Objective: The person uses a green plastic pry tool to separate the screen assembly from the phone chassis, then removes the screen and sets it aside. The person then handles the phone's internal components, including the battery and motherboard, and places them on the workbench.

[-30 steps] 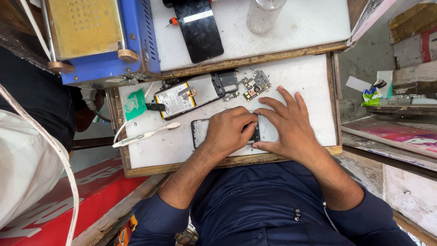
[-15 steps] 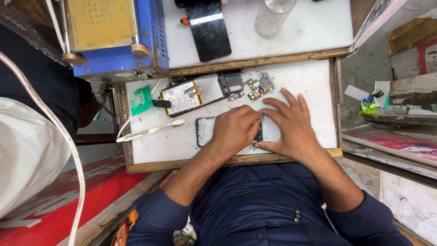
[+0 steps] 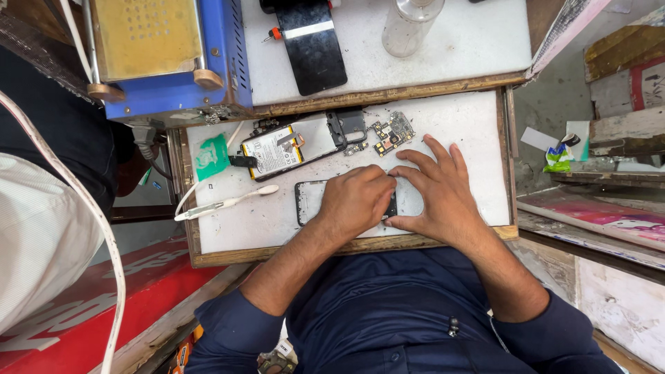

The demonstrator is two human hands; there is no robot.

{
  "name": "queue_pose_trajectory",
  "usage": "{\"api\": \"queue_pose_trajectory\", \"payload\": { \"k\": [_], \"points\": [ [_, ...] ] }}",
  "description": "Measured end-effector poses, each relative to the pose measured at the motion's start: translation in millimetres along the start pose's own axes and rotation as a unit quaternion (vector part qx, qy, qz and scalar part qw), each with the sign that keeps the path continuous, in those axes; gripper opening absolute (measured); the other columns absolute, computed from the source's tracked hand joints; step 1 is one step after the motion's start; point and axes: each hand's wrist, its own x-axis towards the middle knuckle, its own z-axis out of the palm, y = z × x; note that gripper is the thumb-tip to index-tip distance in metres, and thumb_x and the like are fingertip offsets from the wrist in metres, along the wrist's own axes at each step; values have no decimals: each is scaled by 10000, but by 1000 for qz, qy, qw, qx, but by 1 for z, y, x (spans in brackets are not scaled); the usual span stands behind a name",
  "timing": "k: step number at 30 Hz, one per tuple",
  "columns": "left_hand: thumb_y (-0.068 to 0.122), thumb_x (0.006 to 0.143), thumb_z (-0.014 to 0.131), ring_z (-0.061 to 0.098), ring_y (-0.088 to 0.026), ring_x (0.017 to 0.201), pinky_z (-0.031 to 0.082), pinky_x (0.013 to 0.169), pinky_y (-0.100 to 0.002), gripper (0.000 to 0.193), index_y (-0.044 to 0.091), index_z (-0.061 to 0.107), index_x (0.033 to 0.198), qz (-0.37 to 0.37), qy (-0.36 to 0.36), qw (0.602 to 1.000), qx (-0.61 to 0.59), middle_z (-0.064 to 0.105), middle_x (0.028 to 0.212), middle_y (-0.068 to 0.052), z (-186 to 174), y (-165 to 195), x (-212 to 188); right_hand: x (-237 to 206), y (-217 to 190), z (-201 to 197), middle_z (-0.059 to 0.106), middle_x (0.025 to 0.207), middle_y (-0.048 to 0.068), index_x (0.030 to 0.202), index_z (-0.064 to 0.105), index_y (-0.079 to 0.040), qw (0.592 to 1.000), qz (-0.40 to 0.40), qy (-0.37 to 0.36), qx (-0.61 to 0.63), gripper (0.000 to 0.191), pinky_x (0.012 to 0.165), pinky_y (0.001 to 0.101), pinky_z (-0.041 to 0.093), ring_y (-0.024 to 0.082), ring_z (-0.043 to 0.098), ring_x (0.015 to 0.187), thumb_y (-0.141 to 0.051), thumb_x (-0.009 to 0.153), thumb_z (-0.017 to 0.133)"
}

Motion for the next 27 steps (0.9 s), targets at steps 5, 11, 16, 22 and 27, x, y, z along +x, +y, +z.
{"api": "queue_pose_trajectory", "payload": {
  "k": [5,11,16,22,27],
  "points": [
    [125,905,720,710,-261,794,584,655,-399,87,103,737,988,-21,37,999,1,668,902,-38,5,1,3,0,1,0,517,1465,96,1262,673,-96,1000,-10,3,-9,884,1214,676,95,408,230,1510,-544,545,933],
    [126,887,727,715,-259,779,585,642,-398,92,111,738,977,5,23,1000,-1,662,889,-41,4,2,-2,-1,2,2,520,1466,85,1252,685,-122,1000,-1,0,-5,852,1222,667,88,401,228,1513,-521,540,930],
    [115,908,727,709,-261,764,589,640,-391,109,103,740,1016,-32,44,998,13,667,902,-43,8,-1,3,1,3,3,515,1466,95,1256,671,-103,1000,1,-2,-9,886,1219,675,76,409,223,1510,-541,533,940],
    [143,906,736,718,-234,792,590,660,-379,95,113,734,996,-19,17,1000,-16,675,898,-25,4,-2,-5,1,-1,-1,522,1461,67,1245,685,-151,1000,4,-3,6,850,1218,674,74,396,223,1510,-510,519,943],
    [176,897,743,714,-243,795,587,674,-390,84,135,747,969,-41,-7,999,-17,677,879,-25,3,-3,-4,0,0,-1,512,1468,71,1259,674,-140,1000,4,-2,10,869,1212,679,74,397,221,1509,-522,527,942]
  ]
}}
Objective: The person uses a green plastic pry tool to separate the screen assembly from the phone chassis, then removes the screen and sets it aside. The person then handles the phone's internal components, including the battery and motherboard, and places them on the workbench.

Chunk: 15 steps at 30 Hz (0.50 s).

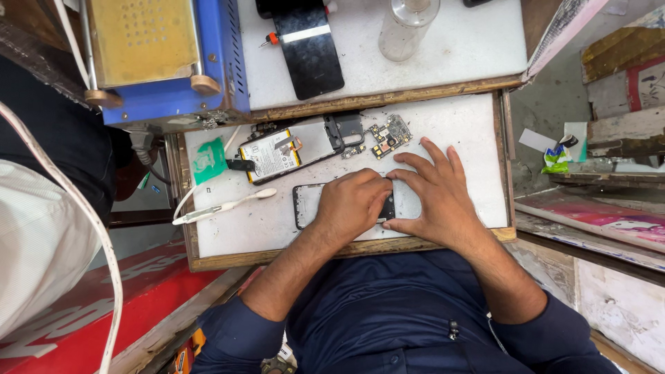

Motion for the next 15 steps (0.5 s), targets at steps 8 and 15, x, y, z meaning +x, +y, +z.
{"api": "queue_pose_trajectory", "payload": {
  "k": [8,15],
  "points": [
    [178,896,732,716,-258,830,586,700,-407,82,136,742,966,16,-25,1000,-3,686,896,-27,-3,-1,3,0,1,1,513,1471,72,1253,670,-126,1000,-3,-5,-5,866,1213,679,86,393,222,1510,-520,528,938],
    [161,900,724,724,-267,742,588,647,-396,94,131,756,983,-20,-12,1000,-17,711,902,-25,-1,2,9,0,2,1,504,1469,90,1263,661,-104,1000,-13,1,-17,886,1208,693,91,406,230,1505,-532,537,935]
  ]
}}
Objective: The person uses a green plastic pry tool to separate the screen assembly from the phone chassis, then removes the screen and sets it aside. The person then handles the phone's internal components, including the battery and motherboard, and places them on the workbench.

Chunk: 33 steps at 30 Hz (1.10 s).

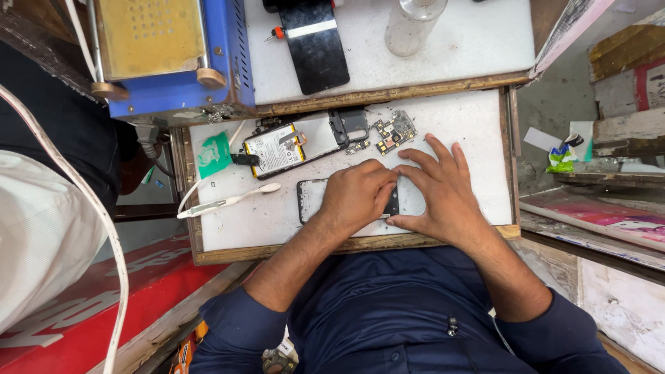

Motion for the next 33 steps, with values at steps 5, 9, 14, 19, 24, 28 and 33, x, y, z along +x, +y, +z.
{"api": "queue_pose_trajectory", "payload": {
  "k": [5,9,14,19,24,28,33],
  "points": [
    [147,913,720,724,-274,738,593,636,-392,92,119,753,994,-3,37,999,12,707,915,-36,5,1,1,1,1,0,502,1476,81,1276,656,-106,1000,4,-8,-6,909,1203,695,85,403,223,1506,-534,525,935],
    [123,910,711,720,-283,739,591,631,-390,115,111,756,1016,-6,66,998,16,701,928,-53,8,0,1,2,2,0,496,1477,86,1277,652,-107,1000,1,-5,-7,910,1208,693,84,404,217,1508,-541,530,938],
    [145,914,714,721,-278,756,590,652,-398,114,128,758,1018,11,51,999,-5,706,928,-33,5,-3,-3,3,0,0,497,1471,88,1262,657,-112,1000,6,-7,-1,902,1205,693,71,408,213,1505,-546,525,945],
    [180,908,726,726,-271,794,590,681,-408,96,141,754,991,14,9,1000,-1,701,917,-26,0,-4,-7,1,-2,-1,508,1472,69,1262,668,-137,1000,14,-4,17,865,1217,673,73,394,220,1512,-504,528,942],
    [194,915,726,726,-266,801,591,683,-405,95,139,752,988,2,-2,1000,-6,710,932,-20,-1,-3,-6,1,-2,-1,509,1469,69,1263,667,-141,1000,10,-2,15,863,1221,669,70,394,221,1510,-512,533,940],
    [191,910,724,730,-256,802,591,686,-401,94,141,751,984,-4,-9,1000,3,712,934,-16,-1,-2,-6,1,-3,-1,508,1470,72,1256,669,-137,1000,12,-9,13,861,1220,669,68,395,218,1512,-509,529,941],
    [186,917,716,731,-243,796,593,681,-388,102,137,754,997,-13,-10,1000,-16,719,944,-12,-2,0,-5,1,-3,-1,507,1464,85,1237,677,-133,1000,8,-10,13,860,1209,685,63,407,213,1504,-522,518,946]
  ]
}}
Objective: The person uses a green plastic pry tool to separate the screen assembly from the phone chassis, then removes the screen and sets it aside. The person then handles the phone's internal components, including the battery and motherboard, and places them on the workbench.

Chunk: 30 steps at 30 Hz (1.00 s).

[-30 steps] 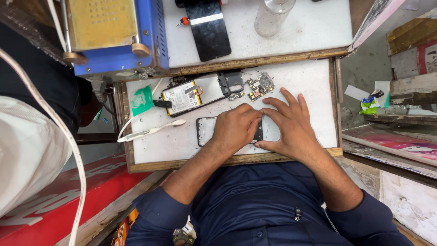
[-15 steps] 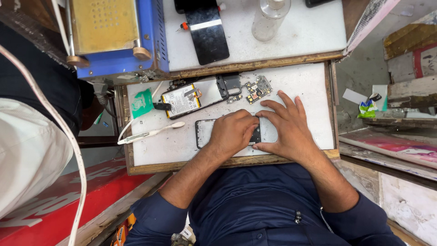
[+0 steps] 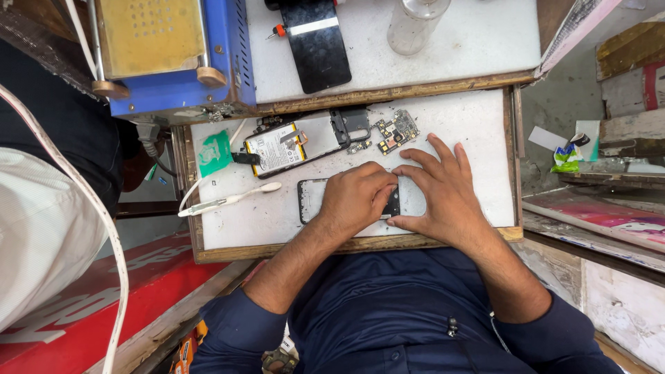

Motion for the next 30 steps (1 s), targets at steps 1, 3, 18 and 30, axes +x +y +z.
{"api": "queue_pose_trajectory", "payload": {
  "k": [1,3,18,30],
  "points": [
    [187,914,720,730,-245,796,592,681,-390,99,137,757,992,1,2,1000,3,719,936,-12,0,0,0,0,0,0,509,1464,84,1239,677,-130,1000,0,2,4,857,1211,686,64,404,215,1508,-518,523,945],
    [189,908,730,729,-251,797,590,681,-394,95,136,763,980,3,3,1000,6,720,920,-14,0,0,0,-1,0,0,510,1466,85,1244,676,-127,1000,5,2,5,855,1215,687,66,403,215,1512,-513,529,942],
    [152,891,735,730,-255,782,591,665,-390,70,139,752,958,9,46,999,23,711,912,-8,5,4,0,-2,1,4,493,1476,111,1267,655,-105,1000,-4,-8,-10,891,1199,712,60,420,204,1505,-535,539,938],
    [157,917,726,709,-285,712,585,602,-394,67,120,742,971,-9,105,993,44,673,892,-55,17,3,8,1,1,0,500,1477,78,1299,633,-118,1000,6,-7,-14,903,1196,713,63,412,209,1506,-493,539,944]
  ]
}}
